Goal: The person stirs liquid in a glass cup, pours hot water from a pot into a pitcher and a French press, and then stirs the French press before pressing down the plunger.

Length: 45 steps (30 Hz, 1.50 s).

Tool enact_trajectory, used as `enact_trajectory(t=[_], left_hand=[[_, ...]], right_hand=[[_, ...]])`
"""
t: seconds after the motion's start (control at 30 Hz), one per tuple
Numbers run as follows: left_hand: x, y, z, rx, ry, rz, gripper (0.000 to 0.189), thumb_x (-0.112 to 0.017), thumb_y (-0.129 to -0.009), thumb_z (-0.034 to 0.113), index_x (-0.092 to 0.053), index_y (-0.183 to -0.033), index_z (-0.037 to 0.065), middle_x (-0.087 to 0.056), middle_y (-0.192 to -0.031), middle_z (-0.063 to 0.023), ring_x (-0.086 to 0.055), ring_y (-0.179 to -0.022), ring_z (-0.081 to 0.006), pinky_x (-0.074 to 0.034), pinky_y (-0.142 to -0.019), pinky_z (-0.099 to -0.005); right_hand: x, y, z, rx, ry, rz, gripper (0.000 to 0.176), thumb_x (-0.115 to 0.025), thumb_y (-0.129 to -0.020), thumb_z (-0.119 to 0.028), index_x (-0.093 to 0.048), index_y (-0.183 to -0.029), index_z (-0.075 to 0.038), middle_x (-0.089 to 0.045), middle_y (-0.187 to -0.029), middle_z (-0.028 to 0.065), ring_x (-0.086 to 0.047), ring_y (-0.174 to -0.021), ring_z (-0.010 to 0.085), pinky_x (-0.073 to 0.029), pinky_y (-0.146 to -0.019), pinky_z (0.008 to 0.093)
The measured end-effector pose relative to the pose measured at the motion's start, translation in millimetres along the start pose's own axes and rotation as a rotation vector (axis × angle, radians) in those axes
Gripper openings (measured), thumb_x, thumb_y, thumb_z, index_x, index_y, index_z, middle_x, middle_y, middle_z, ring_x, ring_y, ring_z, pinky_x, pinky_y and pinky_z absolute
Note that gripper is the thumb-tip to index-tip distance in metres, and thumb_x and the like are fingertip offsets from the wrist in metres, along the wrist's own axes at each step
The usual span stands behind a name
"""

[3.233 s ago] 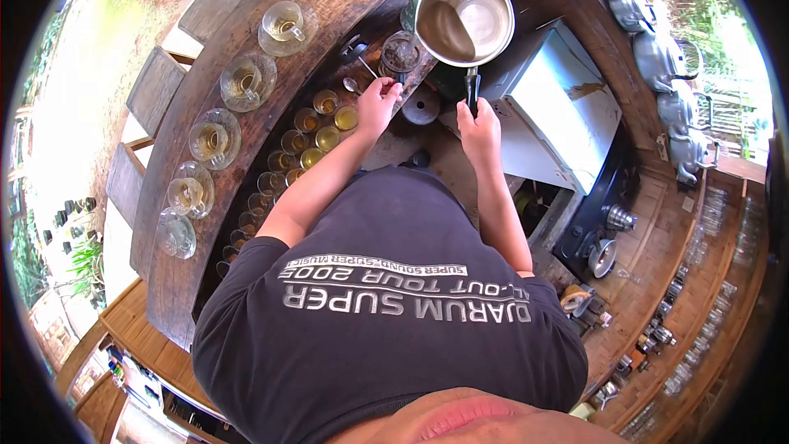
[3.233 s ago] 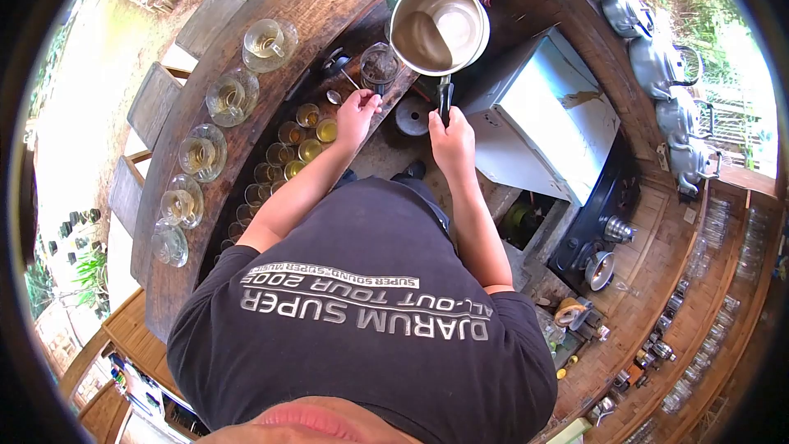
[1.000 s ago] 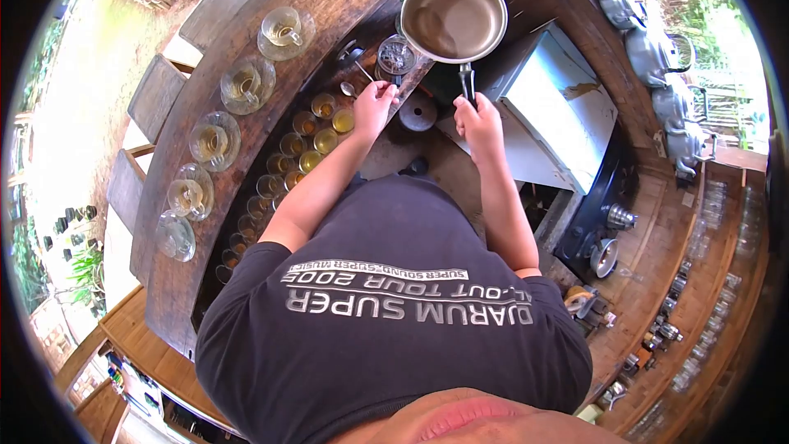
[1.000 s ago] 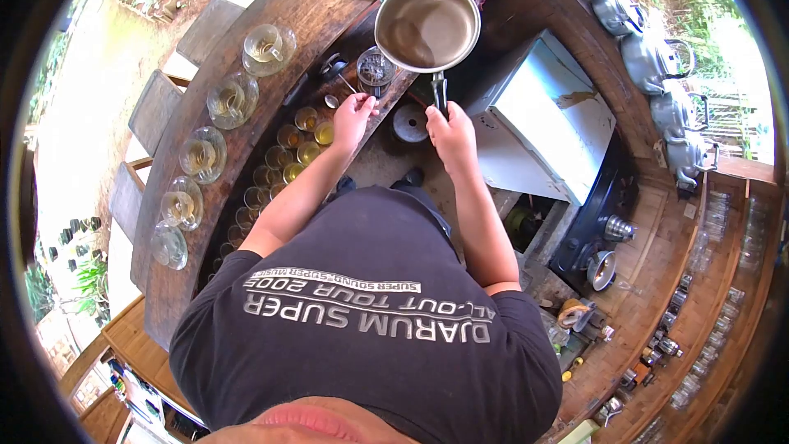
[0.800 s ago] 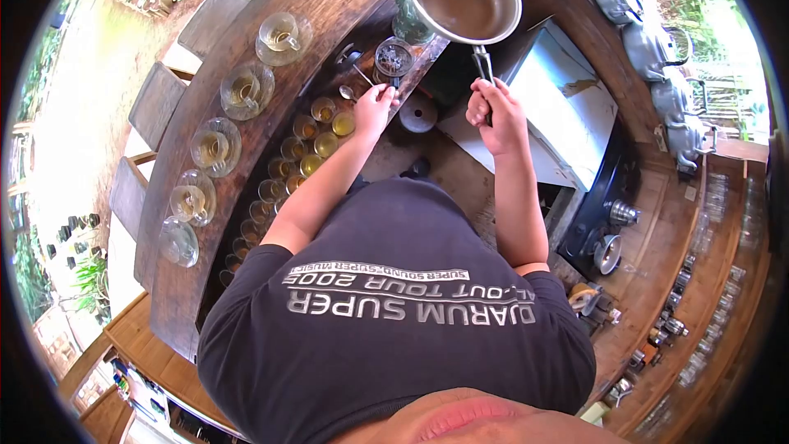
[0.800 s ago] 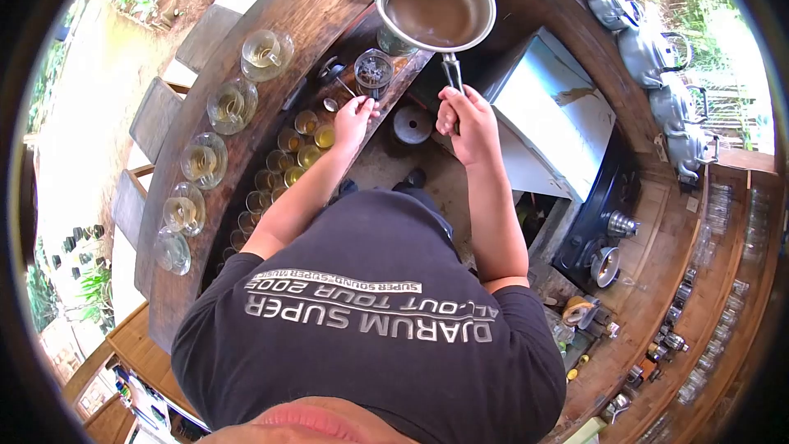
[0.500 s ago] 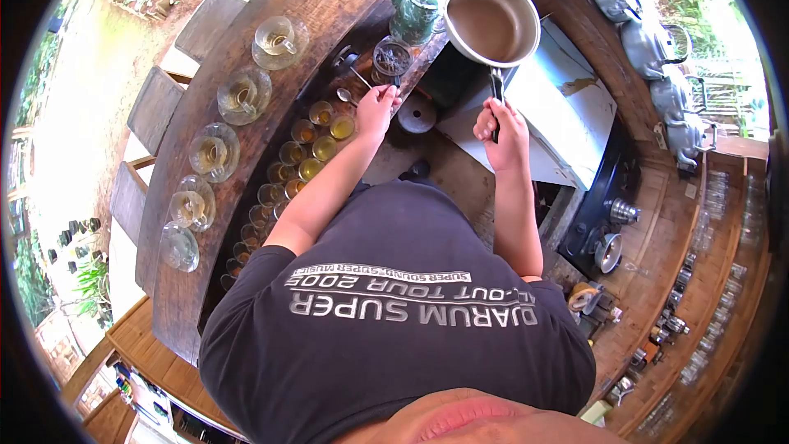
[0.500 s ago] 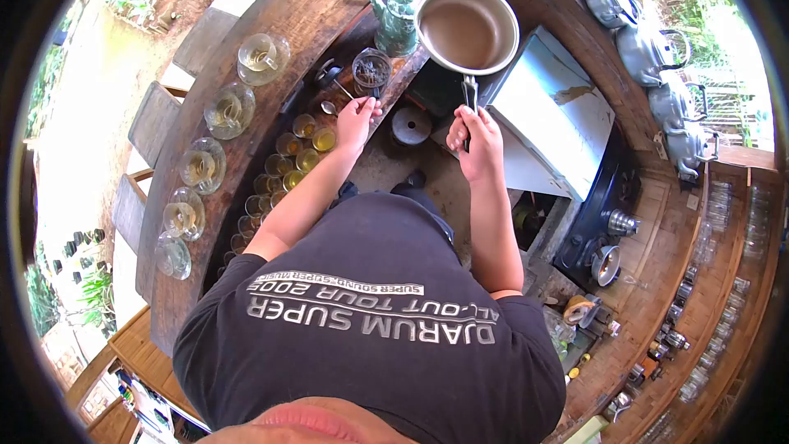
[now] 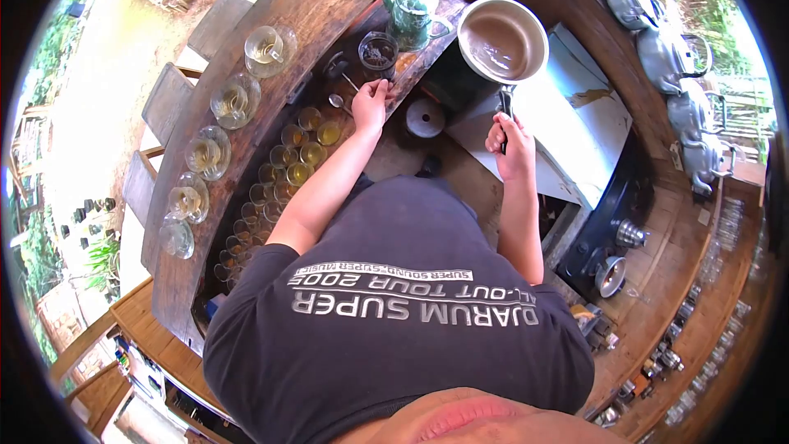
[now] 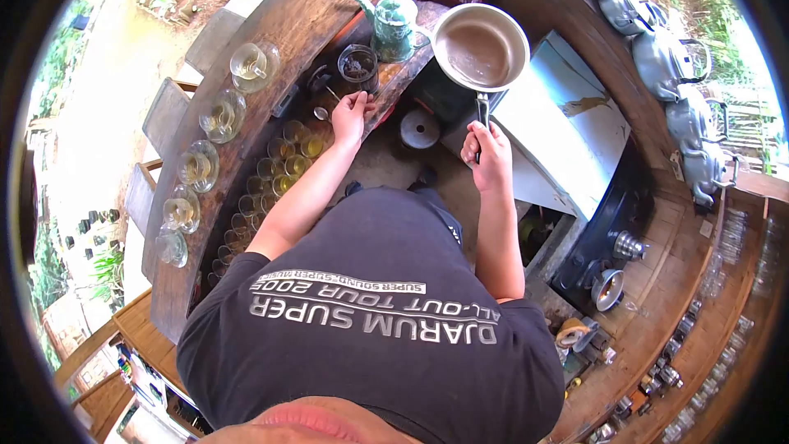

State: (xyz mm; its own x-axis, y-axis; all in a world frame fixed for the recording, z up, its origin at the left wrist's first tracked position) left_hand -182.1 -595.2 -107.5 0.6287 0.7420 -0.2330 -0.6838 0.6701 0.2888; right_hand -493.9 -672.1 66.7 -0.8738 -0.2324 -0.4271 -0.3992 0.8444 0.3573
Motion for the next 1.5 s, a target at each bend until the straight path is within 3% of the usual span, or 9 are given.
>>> enact_trajectory(t=[0.33, 0.47, 0.6, 0.73, 0.8, 1.0, 1.23, 1.4, 1.5], left_hand=[[-5.6, 15.5, 9.4, -0.049, -0.07, 0.181, 0.027, -0.072, -0.109, 0.025, -0.071, -0.121, 0.001, -0.079, -0.105, -0.0048, -0.073, -0.08, -0.0091, -0.054, -0.068, -0.0231], [-30.0, 38.8, 80.9, -0.361, -0.488, 0.284, 0.022, -0.076, -0.106, 0.02, -0.073, -0.12, 0.004, -0.073, -0.089, -0.0014, -0.068, -0.073, -0.009, -0.056, -0.067, -0.0261], [-103.8, 22.4, 169.4, -0.774, -0.667, 0.102, 0.016, -0.08, -0.1, 0.015, -0.076, -0.109, 0.002, -0.077, -0.088, -0.0106, -0.072, -0.072, -0.0199, -0.058, -0.069, -0.0334], [-162.7, -41.0, 217.4, -0.746, -0.986, -0.059, 0.021, -0.078, -0.098, 0.021, -0.076, -0.116, 0.008, -0.075, -0.1, -0.0103, -0.075, -0.088, -0.0266, -0.059, -0.077, -0.0391], [-186.9, -61.9, 231.9, -0.893, -1.218, -0.073, 0.026, -0.078, -0.096, 0.027, -0.076, -0.118, 0.012, -0.073, -0.105, -0.0109, -0.075, -0.094, -0.0312, -0.06, -0.082, -0.0442], [-201.6, -108.0, 213.8, -0.947, -1.695, -0.164, 0.03, -0.076, -0.095, 0.028, -0.075, -0.123, 0.017, -0.069, -0.106, -0.0114, -0.072, -0.1, -0.0358, -0.059, -0.085, -0.0491], [-197.4, -130.4, 216.8, -0.971, -1.597, -0.184, 0.025, -0.075, -0.097, 0.028, -0.074, -0.117, 0.013, -0.07, -0.1, -0.0134, -0.073, -0.099, -0.0383, -0.058, -0.085, -0.0511], [-194.9, -97.4, 285.5, -0.97, -1.18, -0.095, 0.026, -0.073, -0.101, 0.027, -0.074, -0.115, 0.006, -0.072, -0.105, -0.0194, -0.072, -0.095, -0.0389, -0.058, -0.084, -0.0481], [-166.2, -81.8, 290.4, -0.891, -1.072, -0.014, 0.025, -0.072, -0.104, 0.024, -0.075, -0.119, 0.004, -0.075, -0.108, -0.0175, -0.075, -0.093, -0.0312, -0.059, -0.085, -0.0413]], right_hand=[[41.3, -70.9, -25.4, -0.028, 0.132, -0.165, 0.014, -0.065, -0.11, -0.017, -0.062, -0.107, -0.004, -0.052, -0.068, -0.0011, -0.048, -0.055, 0.0086, -0.041, -0.054, 0.0261], [66.7, -90.9, -20.2, -0.127, 0.122, -0.185, 0.015, -0.066, -0.109, -0.017, -0.061, -0.106, -0.004, -0.053, -0.067, -0.0005, -0.047, -0.053, 0.0092, -0.04, -0.053, 0.0266], [92.1, -111.3, -22.5, -0.183, 0.158, -0.187, 0.014, -0.066, -0.109, -0.017, -0.06, -0.104, -0.005, -0.053, -0.066, -0.001, -0.047, -0.053, 0.0091, -0.04, -0.052, 0.0266], [107.5, -131.2, -33.9, -0.183, 0.224, -0.205, 0.015, -0.068, -0.107, -0.02, -0.06, -0.107, -0.007, -0.052, -0.065, -0.001, -0.05, -0.053, 0.011, -0.043, -0.053, 0.0284], [108.2, -139.1, -42.9, -0.167, 0.228, -0.219, 0.015, -0.068, -0.107, -0.02, -0.06, -0.106, -0.007, -0.052, -0.065, -0.0009, -0.05, -0.053, 0.011, -0.043, -0.052, 0.0284], [102.3, -153.0, -57.5, -0.109, 0.234, -0.241, 0.015, -0.068, -0.107, -0.018, -0.059, -0.105, -0.007, -0.053, -0.065, -0.0004, -0.05, -0.053, 0.0111, -0.043, -0.052, 0.0279], [91.9, -160.1, -53.3, -0.084, 0.284, -0.234, 0.015, -0.067, -0.108, -0.017, -0.059, -0.103, -0.006, -0.055, -0.066, -0.0001, -0.049, -0.053, 0.0095, -0.042, -0.052, 0.0267], [56.9, -162.2, -75.7, 0.012, 0.418, -0.232, 0.019, -0.067, -0.108, -0.021, -0.06, -0.098, -0.007, -0.056, -0.068, -0.0014, -0.05, -0.055, 0.0077, -0.04, -0.052, 0.0262], [31.0, -164.2, -89.1, 0.074, 0.497, -0.223, 0.021, -0.067, -0.108, -0.022, -0.059, -0.095, -0.008, -0.056, -0.068, -0.0027, -0.051, -0.057, 0.0072, -0.04, -0.054, 0.0269]])
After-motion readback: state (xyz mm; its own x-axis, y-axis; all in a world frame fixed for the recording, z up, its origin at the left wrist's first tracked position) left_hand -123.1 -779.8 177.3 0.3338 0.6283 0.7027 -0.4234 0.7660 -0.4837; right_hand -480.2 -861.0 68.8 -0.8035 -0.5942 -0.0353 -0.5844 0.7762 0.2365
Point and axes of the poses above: each hand's wrist, its own y-axis away from the middle knuckle, its own x-axis out of the back of the hand, z = x × y, the point moved 7 cm from there along -y, towards the middle knuckle
